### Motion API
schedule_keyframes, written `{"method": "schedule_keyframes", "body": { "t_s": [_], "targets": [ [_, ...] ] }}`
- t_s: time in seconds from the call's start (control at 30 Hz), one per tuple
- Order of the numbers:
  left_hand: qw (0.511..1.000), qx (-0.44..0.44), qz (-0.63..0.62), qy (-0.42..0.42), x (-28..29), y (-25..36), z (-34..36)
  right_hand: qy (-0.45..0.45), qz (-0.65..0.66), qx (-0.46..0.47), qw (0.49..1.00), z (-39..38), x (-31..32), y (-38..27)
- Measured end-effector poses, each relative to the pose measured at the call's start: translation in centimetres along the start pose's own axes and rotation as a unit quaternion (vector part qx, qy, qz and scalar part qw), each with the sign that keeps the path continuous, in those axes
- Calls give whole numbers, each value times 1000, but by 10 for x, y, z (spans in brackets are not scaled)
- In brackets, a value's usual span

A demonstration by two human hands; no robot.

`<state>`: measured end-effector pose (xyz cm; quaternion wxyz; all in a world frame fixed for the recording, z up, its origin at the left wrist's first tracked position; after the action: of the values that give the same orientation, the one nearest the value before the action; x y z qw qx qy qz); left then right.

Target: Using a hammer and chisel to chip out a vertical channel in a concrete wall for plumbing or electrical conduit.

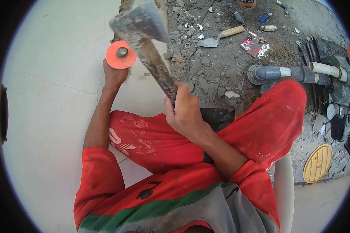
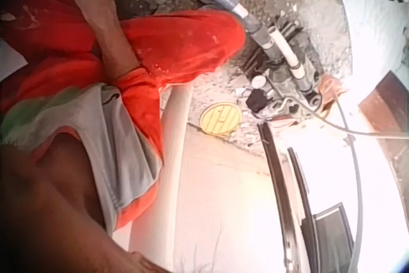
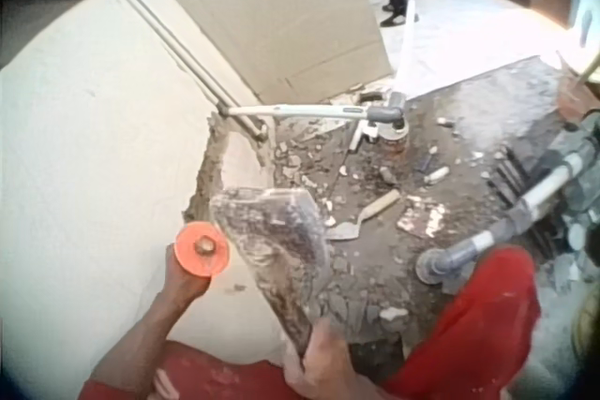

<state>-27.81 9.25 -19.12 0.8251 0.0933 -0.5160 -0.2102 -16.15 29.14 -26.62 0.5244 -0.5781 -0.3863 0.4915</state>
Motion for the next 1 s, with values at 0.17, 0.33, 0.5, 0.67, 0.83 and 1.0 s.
{"method": "schedule_keyframes", "body": {
  "t_s": [0.17, 0.33, 0.5, 0.67, 0.83, 1.0],
  "targets": [
    [998, 27, -16, -62, -16, 3, -15, -184, -263, 44, 946, -23, -32, 52],
    [932, -124, 57, -335, -97, 40, -67, -89, -159, -28, 983, -14, 18, 36],
    [927, -108, 49, -356, -98, 51, -73, -24, -49, -53, 997, 8, 41, 27],
    [947, 12, 5, -321, -75, 7, -50, 40, 68, -56, 995, 21, 54, 0],
    [926, 143, -43, -347, -69, -10, -35, 216, 321, -85, 918, 10, 67, 2],
    [913, 160, -97, -364, -70, -13, -51, -179, -101, -99, 974, -53, -17, 63]
  ]
}}
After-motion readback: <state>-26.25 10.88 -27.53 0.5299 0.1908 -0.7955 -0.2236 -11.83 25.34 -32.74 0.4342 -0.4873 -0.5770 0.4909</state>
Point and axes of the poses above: each hand's wrist, its own z-axis towards the middle knuckle, its own x-axis out of the back of the hand, y = z × x, the point moved 10 cm from there along z, towards the middle knuckle, and after that the axes turned 13 degrees about y, right-handed, at the moved point
